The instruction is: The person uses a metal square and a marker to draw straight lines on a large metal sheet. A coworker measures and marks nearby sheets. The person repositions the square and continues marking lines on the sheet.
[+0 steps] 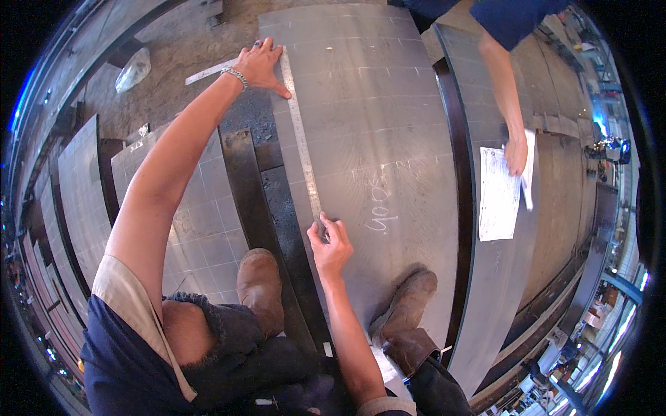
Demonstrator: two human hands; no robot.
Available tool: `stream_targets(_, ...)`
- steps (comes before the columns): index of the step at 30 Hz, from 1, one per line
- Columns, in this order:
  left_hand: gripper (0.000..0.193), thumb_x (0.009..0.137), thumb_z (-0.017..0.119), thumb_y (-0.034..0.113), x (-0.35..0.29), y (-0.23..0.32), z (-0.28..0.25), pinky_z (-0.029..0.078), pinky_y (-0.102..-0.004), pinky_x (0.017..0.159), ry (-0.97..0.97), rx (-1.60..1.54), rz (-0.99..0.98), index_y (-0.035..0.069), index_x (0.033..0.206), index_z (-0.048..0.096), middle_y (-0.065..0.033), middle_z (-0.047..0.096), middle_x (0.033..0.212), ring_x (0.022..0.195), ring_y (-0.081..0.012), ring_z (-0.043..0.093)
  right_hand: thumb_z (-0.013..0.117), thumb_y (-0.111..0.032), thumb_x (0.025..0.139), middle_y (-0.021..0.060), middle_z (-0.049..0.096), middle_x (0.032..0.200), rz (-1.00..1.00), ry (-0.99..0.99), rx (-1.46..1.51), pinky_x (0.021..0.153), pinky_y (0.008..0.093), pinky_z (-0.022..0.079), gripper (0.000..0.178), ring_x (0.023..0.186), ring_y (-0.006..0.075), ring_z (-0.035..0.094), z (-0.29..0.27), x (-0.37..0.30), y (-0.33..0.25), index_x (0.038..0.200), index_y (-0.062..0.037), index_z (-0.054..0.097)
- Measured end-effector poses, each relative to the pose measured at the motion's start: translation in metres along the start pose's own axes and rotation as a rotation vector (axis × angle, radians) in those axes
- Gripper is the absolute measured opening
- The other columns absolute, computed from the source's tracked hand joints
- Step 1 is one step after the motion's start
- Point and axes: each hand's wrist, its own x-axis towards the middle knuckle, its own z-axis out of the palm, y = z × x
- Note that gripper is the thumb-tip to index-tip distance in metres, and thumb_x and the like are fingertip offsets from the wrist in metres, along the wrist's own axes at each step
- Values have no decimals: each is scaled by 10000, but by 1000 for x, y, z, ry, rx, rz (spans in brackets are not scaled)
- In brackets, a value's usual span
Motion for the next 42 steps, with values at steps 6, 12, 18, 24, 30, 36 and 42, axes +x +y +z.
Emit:
stream_targets(6,1395,405,774,867,-3,2,0,397,-551,1068,16,25,-13,62,1488,421,-177,423,1417,1406,-403,369,793,-62,748,36,569,718,15,15,-4,537,299,493,275,573,145,566,0,0,-3,1018,-69,742)
stream_targets(12,1367,419,789,845,-1,2,3,411,-584,1040,41,32,-3,62,1479,421,-173,437,1377,1332,-415,436,790,-70,757,35,581,733,-2,0,-12,539,315,509,290,580,159,588,1,-1,-2,1040,-80,729)
stream_targets(18,1371,415,795,837,0,-1,8,416,-585,1035,71,33,6,57,1478,420,-178,437,1377,1324,-416,445,776,-91,782,38,612,769,-22,-9,-40,528,335,530,299,593,187,635,1,-3,2,1073,-95,708)
stream_targets(24,1399,415,780,856,1,4,2,388,-561,1075,-4,26,-19,56,1498,401,-182,396,1453,1411,-410,367,768,-94,787,35,621,773,-72,6,-89,514,326,532,269,585,185,645,2,-2,2,1049,-99,707)
stream_targets(30,1346,431,804,822,-2,0,5,399,-588,1044,70,-16,10,64,1476,425,-183,434,1396,1335,-422,437,767,-102,787,32,633,785,-48,14,-56,524,331,540,255,596,192,653,4,-2,2,1033,-102,702)
stream_targets(36,1337,441,813,807,-1,0,7,389,-590,1046,70,-18,10,55,1475,421,-182,429,1396,1334,-417,440,770,-101,784,36,652,808,-5,-8,-42,546,342,548,247,617,204,664,5,-3,2,1021,-99,700)
stream_targets(42,1319,455,815,796,-3,2,6,395,-592,1036,60,2,-2,49,1469,425,-180,434,1384,1328,-411,444,780,-86,781,47,633,775,-7,-6,-41,556,321,532,253,611,179,628,1,-1,-2,1026,-71,717)
